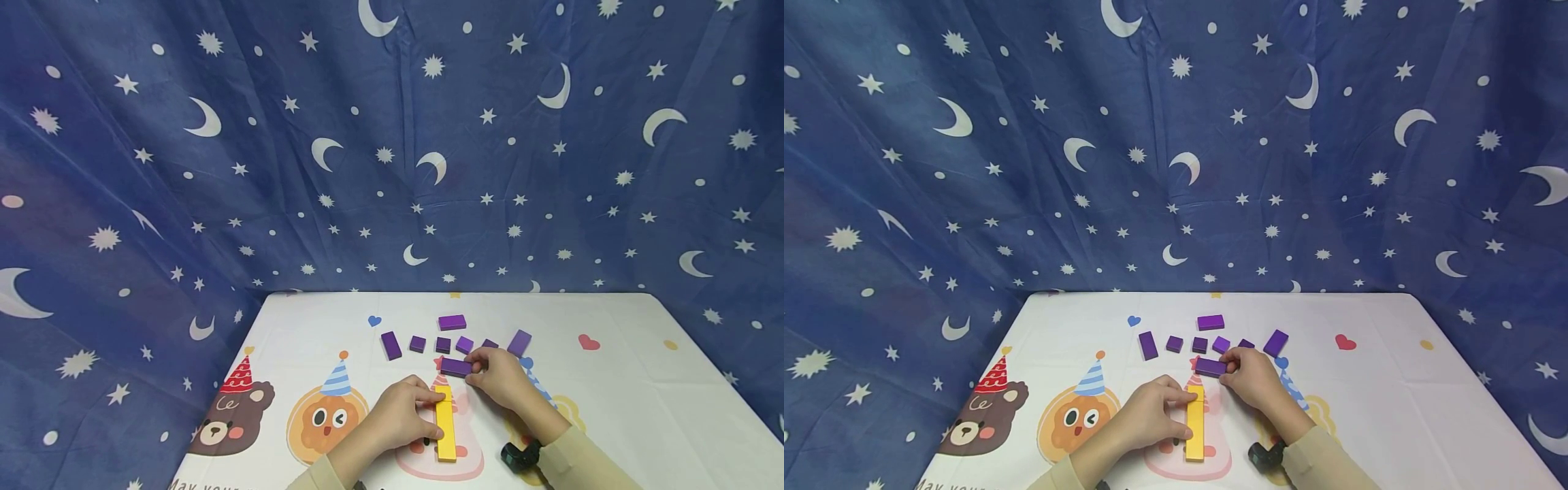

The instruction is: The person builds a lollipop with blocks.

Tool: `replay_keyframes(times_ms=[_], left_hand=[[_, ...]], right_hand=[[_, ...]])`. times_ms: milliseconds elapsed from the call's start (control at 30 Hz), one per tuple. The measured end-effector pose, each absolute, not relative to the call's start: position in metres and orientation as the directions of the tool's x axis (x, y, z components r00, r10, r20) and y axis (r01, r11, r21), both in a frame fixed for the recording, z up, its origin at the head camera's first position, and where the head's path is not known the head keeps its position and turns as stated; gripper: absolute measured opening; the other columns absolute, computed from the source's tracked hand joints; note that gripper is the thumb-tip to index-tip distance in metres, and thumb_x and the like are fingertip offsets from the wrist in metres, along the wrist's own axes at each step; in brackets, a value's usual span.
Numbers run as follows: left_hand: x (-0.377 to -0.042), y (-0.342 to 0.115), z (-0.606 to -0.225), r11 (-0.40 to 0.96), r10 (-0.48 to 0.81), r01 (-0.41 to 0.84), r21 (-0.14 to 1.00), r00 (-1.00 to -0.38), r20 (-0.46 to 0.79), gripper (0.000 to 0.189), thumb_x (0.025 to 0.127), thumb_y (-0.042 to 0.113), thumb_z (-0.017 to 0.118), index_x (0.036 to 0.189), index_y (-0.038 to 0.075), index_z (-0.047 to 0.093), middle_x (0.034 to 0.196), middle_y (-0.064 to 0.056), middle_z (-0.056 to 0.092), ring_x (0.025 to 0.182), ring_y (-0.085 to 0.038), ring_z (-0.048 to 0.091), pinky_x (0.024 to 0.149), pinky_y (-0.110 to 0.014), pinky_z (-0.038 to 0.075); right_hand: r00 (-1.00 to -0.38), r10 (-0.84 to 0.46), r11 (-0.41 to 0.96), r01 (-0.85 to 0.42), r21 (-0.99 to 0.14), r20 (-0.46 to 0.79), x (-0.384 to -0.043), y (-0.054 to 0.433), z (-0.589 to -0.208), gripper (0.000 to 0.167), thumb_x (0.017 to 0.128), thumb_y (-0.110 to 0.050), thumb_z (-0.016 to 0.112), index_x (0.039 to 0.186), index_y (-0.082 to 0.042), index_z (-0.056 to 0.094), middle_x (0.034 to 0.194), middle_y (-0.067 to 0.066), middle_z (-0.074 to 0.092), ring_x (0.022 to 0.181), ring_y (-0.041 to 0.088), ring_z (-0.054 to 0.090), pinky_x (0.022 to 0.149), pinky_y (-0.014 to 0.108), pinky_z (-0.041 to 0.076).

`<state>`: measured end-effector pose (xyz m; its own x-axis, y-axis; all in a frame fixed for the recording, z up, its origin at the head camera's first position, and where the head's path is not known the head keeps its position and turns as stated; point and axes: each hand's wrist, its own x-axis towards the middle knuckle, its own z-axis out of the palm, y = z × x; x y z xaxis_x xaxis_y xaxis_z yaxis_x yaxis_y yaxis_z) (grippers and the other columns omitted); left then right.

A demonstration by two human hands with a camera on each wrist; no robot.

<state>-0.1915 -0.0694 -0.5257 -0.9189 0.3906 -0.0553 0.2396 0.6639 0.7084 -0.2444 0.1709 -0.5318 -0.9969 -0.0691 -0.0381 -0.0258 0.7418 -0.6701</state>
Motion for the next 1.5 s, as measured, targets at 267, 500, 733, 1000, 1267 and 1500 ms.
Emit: replay_keyframes(times_ms=[267, 500, 733, 1000, 1267, 1500], left_hand=[[-0.192, -0.070, -0.526, 0.663, 0.394, 0.246, 0.707, -0.918, -0.051, 0.060, 0.067, 0.031, 0.103, 0.124, 0.029, 0.083, 0.104, 0.016, 0.065, 0.091, -0.005, 0.057, 0.085, -0.027, 0.048], [-0.192, -0.070, -0.525, 0.658, 0.397, 0.245, 0.712, -0.917, -0.051, 0.060, 0.067, 0.031, 0.103, 0.124, 0.029, 0.082, 0.104, 0.015, 0.066, 0.091, -0.005, 0.058, 0.085, -0.027, 0.048], [-0.192, -0.070, -0.526, 0.662, 0.397, 0.250, 0.707, -0.917, -0.047, 0.060, 0.067, 0.031, 0.103, 0.124, 0.030, 0.082, 0.103, 0.015, 0.065, 0.091, -0.004, 0.058, 0.085, -0.026, 0.048], [-0.191, -0.070, -0.527, 0.668, 0.396, 0.252, 0.701, -0.917, -0.048, 0.060, 0.068, 0.031, 0.103, 0.124, 0.030, 0.082, 0.105, 0.017, 0.065, 0.094, -0.004, 0.059, 0.089, -0.027, 0.049], [-0.190, -0.070, -0.527, 0.662, 0.396, 0.250, 0.707, -0.917, -0.046, 0.060, 0.068, 0.031, 0.103, 0.124, 0.029, 0.082, 0.104, 0.017, 0.063, 0.092, -0.003, 0.057, 0.086, -0.025, 0.048], [-0.190, -0.070, -0.527, 0.669, 0.394, 0.251, 0.700, -0.918, -0.047, 0.060, 0.068, 0.032, 0.103, 0.124, 0.030, 0.082, 0.105, 0.017, 0.064, 0.093, -0.004, 0.058, 0.087, -0.026, 0.048]], right_hand=[[-0.997, -0.067, 0.718, -0.030, -0.695, -0.026, -0.244, 0.168, -0.529, 0.025, 0.084, -0.008, 0.089, 0.106, -0.014, 0.079, 0.084, -0.002, 0.062, 0.081, 0.015, 0.055, 0.075, 0.030, 0.045], [-0.996, -0.078, 0.701, -0.025, -0.713, -0.041, -0.243, 0.163, -0.527, 0.026, 0.084, -0.006, 0.088, 0.106, -0.014, 0.079, 0.084, -0.002, 0.063, 0.080, 0.015, 0.055, 0.072, 0.029, 0.045], [-0.994, -0.081, 0.703, -0.003, -0.711, -0.075, -0.241, 0.158, -0.527, 0.026, 0.085, -0.007, 0.088, 0.108, -0.015, 0.078, 0.085, -0.002, 0.063, 0.080, 0.015, 0.055, 0.071, 0.028, 0.045], [-0.993, -0.093, 0.689, -0.009, -0.725, -0.076, -0.235, 0.153, -0.525, 0.025, 0.085, -0.005, 0.087, 0.107, -0.014, 0.079, 0.084, 0.000, 0.062, 0.078, 0.016, 0.054, 0.070, 0.028, 0.045], [-0.992, -0.113, 0.680, -0.030, -0.733, -0.065, -0.233, 0.150, -0.528, 0.024, 0.084, -0.003, 0.086, 0.103, -0.015, 0.079, 0.081, -0.001, 0.061, 0.076, 0.015, 0.054, 0.068, 0.026, 0.044], [-0.990, -0.128, 0.686, -0.051, -0.725, -0.052, -0.234, 0.149, -0.529, 0.024, 0.083, -0.003, 0.087, 0.102, -0.015, 0.080, 0.080, -0.003, 0.060, 0.075, 0.014, 0.054, 0.067, 0.025, 0.043]])
